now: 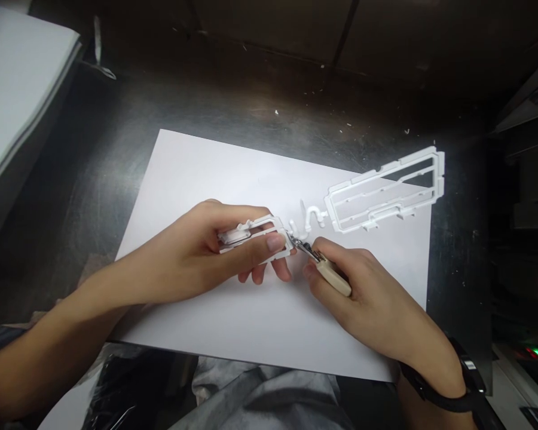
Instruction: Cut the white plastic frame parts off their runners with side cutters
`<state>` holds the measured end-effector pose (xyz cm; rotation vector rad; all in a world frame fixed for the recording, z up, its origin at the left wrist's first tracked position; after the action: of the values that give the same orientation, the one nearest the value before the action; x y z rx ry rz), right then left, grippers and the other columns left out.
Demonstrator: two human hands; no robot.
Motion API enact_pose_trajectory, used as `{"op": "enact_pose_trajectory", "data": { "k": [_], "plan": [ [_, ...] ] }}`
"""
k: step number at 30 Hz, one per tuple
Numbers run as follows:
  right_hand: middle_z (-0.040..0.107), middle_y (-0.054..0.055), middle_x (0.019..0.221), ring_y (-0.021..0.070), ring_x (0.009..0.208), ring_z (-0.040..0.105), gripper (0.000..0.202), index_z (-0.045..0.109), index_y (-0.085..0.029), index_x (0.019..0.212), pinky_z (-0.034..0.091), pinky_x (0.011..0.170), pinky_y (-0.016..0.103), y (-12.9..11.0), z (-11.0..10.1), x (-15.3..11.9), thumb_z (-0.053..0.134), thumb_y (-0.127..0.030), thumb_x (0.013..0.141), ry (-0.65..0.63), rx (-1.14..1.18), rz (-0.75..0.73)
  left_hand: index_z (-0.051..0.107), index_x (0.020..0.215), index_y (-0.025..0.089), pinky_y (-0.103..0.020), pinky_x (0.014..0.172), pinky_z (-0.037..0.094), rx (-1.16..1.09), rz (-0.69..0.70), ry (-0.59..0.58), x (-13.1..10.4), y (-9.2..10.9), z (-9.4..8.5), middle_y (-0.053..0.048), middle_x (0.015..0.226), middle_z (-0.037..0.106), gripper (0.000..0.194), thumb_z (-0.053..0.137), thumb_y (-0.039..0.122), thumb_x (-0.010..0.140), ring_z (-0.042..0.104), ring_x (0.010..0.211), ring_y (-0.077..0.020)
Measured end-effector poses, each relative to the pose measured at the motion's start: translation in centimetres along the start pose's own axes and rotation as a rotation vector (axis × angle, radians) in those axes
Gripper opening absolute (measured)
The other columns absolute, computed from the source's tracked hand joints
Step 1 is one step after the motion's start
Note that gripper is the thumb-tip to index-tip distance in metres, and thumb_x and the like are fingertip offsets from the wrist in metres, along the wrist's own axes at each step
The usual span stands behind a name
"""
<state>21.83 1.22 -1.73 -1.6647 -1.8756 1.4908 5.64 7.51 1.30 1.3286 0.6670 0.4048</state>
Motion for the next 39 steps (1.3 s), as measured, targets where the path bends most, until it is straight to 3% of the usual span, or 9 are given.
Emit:
{"op": "enact_pose_trajectory", "data": {
  "k": [6,9,13,20,23,30,36,39],
  "plan": [
    [0.073,0.001,0.114,0.0291,0.106,0.067,0.015,0.07,-0.028,0.121,0.046,0.068,0.032,0.1,-0.1,-0.4,0.057,-0.036,0.121,-0.015,0.023,-0.029,0.08,0.095,0.018,-0.016,0.061,0.054,-0.001,-0.013,-0.013,0.0,0.1,0.1,0.001,0.09,0.079,0.02,0.07,0.026,0.109,0.068,0.071,-0.0094],
    [0.07,0.0,0.104,0.0263,0.095,0.064,0.016,0.067,-0.026,0.114,0.043,0.07,0.033,0.2,-0.1,-0.3,0.055,-0.033,0.12,-0.027,0.014,-0.004,0.08,0.095,0.018,-0.015,0.061,0.054,0.006,-0.006,0.0,0.0,0.1,0.0,0.001,0.09,0.079,0.019,0.069,0.024,0.109,0.069,0.071,-0.0088],
    [0.055,-0.003,0.082,0.0207,0.073,0.049,0.016,0.061,-0.023,0.101,0.036,0.066,0.033,0.1,-0.4,0.1,0.056,-0.028,0.115,0.024,-0.064,0.005,0.079,0.096,0.019,-0.014,0.06,0.053,0.031,-0.001,0.008,0.0,-0.1,-0.1,0.003,0.092,0.079,0.018,0.069,0.024,0.11,0.068,0.07,-0.0073],
    [0.057,-0.004,0.083,0.0196,0.075,0.05,0.02,0.054,-0.022,0.092,0.036,0.068,0.034,0.1,-0.5,0.3,0.056,-0.022,0.112,0.053,-0.093,-0.014,0.08,0.099,0.02,-0.015,0.06,0.051,0.116,0.042,0.016,-0.1,0.1,-0.1,0.003,0.093,0.081,0.016,0.068,0.024,0.11,0.071,0.073,-0.0081],
    [0.052,-0.005,0.078,0.0189,0.07,0.046,0.017,0.057,-0.022,0.093,0.035,0.064,0.033,-0.1,-0.8,0.4,0.056,-0.019,0.109,0.099,-0.135,-0.051,0.079,0.101,0.02,-0.016,0.063,0.052,0.181,0.077,0.02,-0.1,0.3,-0.1,0.003,0.094,0.081,0.016,0.067,0.024,0.111,0.072,0.075,-0.0089],
    [0.057,-0.004,0.079,0.0184,0.07,0.051,0.02,0.057,-0.021,0.088,0.037,0.065,0.033,-0.6,-1.0,0.6,0.058,-0.021,0.108,0.161,-0.171,-0.098,0.078,0.102,0.02,-0.017,0.063,0.05,0.265,0.145,0.028,0.0,0.6,-0.2,0.005,0.092,0.081,0.012,0.068,0.019,0.109,0.073,0.077,-0.0091],
    [0.049,-0.004,0.071,0.0168,0.061,0.04,0.028,0.051,-0.022,0.082,0.031,0.06,0.034,-0.9,-0.9,0.7,0.054,-0.024,0.11,0.203,-0.188,-0.104,0.077,0.101,0.02,-0.018,0.061,0.049,0.231,0.135,0.028,0.0,0.3,-0.5,0.005,0.092,0.081,0.012,0.068,0.022,0.11,0.071,0.073,-0.0079],
    [0.041,-0.005,0.069,0.0167,0.06,0.034,0.025,0.055,-0.021,0.087,0.029,0.059,0.033,-0.9,-0.9,0.7,0.054,-0.024,0.112,0.217,-0.196,-0.121,0.077,0.102,0.02,-0.019,0.059,0.049,0.194,0.105,0.021,0.1,-0.2,-0.6,0.003,0.092,0.081,0.014,0.069,0.028,0.11,0.071,0.073,-0.0094]
  ]
}}
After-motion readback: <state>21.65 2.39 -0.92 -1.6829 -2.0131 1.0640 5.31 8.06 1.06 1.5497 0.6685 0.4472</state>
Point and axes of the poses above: each hand's wrist, its own x-axis towards the middle knuckle, its own z-axis out of the palm, y = z × x, the point moved 9 cm from there along x, towards the middle knuckle
